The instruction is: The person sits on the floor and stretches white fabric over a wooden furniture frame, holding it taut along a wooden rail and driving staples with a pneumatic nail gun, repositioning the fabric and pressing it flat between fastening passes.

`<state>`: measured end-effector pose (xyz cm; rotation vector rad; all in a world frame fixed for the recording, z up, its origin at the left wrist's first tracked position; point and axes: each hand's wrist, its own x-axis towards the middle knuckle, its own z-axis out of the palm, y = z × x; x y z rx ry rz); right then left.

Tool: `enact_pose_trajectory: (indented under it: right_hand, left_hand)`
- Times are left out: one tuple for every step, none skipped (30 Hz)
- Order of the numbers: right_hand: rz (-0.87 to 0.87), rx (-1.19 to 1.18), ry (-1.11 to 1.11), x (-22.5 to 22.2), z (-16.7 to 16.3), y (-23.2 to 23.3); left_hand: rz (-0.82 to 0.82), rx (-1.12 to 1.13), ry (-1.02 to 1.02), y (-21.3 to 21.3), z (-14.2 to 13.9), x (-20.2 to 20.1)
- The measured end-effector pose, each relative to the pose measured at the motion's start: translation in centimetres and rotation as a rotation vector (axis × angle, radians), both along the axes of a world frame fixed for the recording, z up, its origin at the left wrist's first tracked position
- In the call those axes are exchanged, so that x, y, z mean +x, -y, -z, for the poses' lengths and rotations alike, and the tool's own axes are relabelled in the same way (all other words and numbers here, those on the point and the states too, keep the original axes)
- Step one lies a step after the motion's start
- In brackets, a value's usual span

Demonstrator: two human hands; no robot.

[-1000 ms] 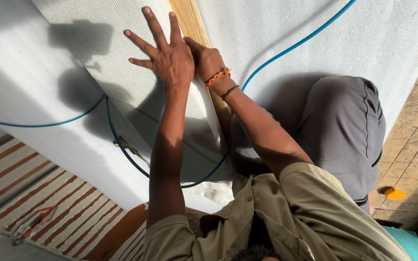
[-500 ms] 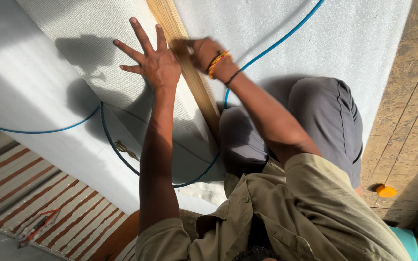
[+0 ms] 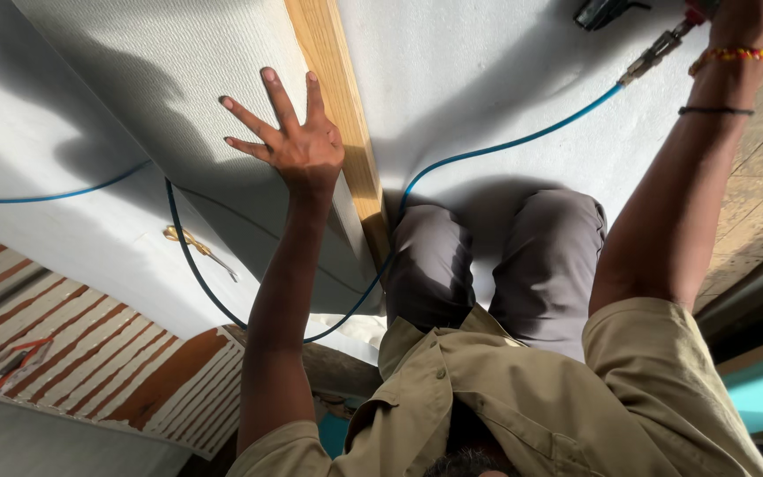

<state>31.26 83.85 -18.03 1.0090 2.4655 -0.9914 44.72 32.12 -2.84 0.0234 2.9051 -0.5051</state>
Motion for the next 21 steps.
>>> enact_pose_trajectory:
  right_hand:
    - [0.09,-0.158,-0.089,-0.4,-0.7,0.2]
    - [0.191,-0.354,-0.2,-0.3,-1.6,0.9]
    - [0.287,-0.559,-0.292,0.0,-2.9,1.7]
    - [0.331,-0.73,-0.352,0.6,-4.6,2.8]
    - [0.345,-0.827,-0.346,1.4,-6.6,4.3]
    - [0.36,-0.927,-0.347,1.6,-8.7,5.9]
    - [0.436,-0.982,-0.308,2.0,-10.8,7.8]
    - [0.46,-1.022,-0.233,2.4,-12.9,9.9]
    - [0.483,-1.059,-0.157,2.8,-15.2,12.2]
    - [0.554,-1.081,-0.015,2.8,-17.0,14.5]
    - [0.595,-1.275,-0.048,3.0,-18.4,17.1]
    - [0.604,-1.341,0.027,3.2,-19.5,19.5]
    - [0.617,-1.34,0.138,3.3,-20.3,21.7]
    - [0.631,-1.337,0.249,3.4,-20.9,23.6]
    - [0.691,-1.439,0.316,3.4,-20.9,25.4]
    - [0.751,-1.543,0.38,3.4,-20.8,27.1]
    - [0.845,-1.577,0.472,3.5,-20.6,28.5]
    - [0.942,-1.606,0.57,3.5,-20.4,29.7]
    - [1.041,-1.628,0.672,3.6,-20.1,30.8]
    - [1.08,-1.606,0.728,3.6,-19.9,31.6]
    - [1.116,-1.581,0.781,3.6,-19.6,32.4]
  left_hand:
    - [-0.005,-0.012,-0.018,0.0,0.1,-0.1]
    - [-0.007,-0.024,-0.038,0.0,0.4,-0.2]
    - [-0.009,-0.034,-0.053,-0.1,0.5,-0.2]
    - [-0.042,-0.029,-0.013,-0.1,0.6,0.0]
    - [-0.073,-0.025,0.021,-0.1,0.6,-0.1]
    - [-0.102,-0.023,0.048,0.0,0.7,-0.1]
    - [-0.096,-0.01,0.046,0.0,0.7,-0.2]
    - [-0.091,0.002,0.052,0.1,0.6,-0.2]
    - [-0.088,0.013,0.057,0.2,0.4,-0.3]
    - [-0.077,0.01,0.042,0.3,0.2,-0.5]
    - [-0.063,0.009,0.024,0.3,0.1,-0.6]
    - [-0.048,0.004,0.011,0.4,0.0,-0.8]
    - [-0.065,0.014,0.037,0.3,-0.2,-0.9]
    - [-0.08,0.024,0.063,0.3,-0.3,-0.9]
    - [-0.092,0.037,0.086,0.3,-0.2,-1.0]
    - [-0.095,0.035,0.074,0.3,0.0,-1.1]
    - [-0.098,0.032,0.062,0.4,0.3,-1.0]
    - [-0.101,0.027,0.056,0.5,0.4,-0.9]
    - [-0.066,-0.001,0.015,0.8,0.8,-0.8]
    - [-0.031,-0.026,-0.027,1.2,1.3,-0.8]
    - [0.003,-0.05,-0.072,1.5,1.6,-0.6]
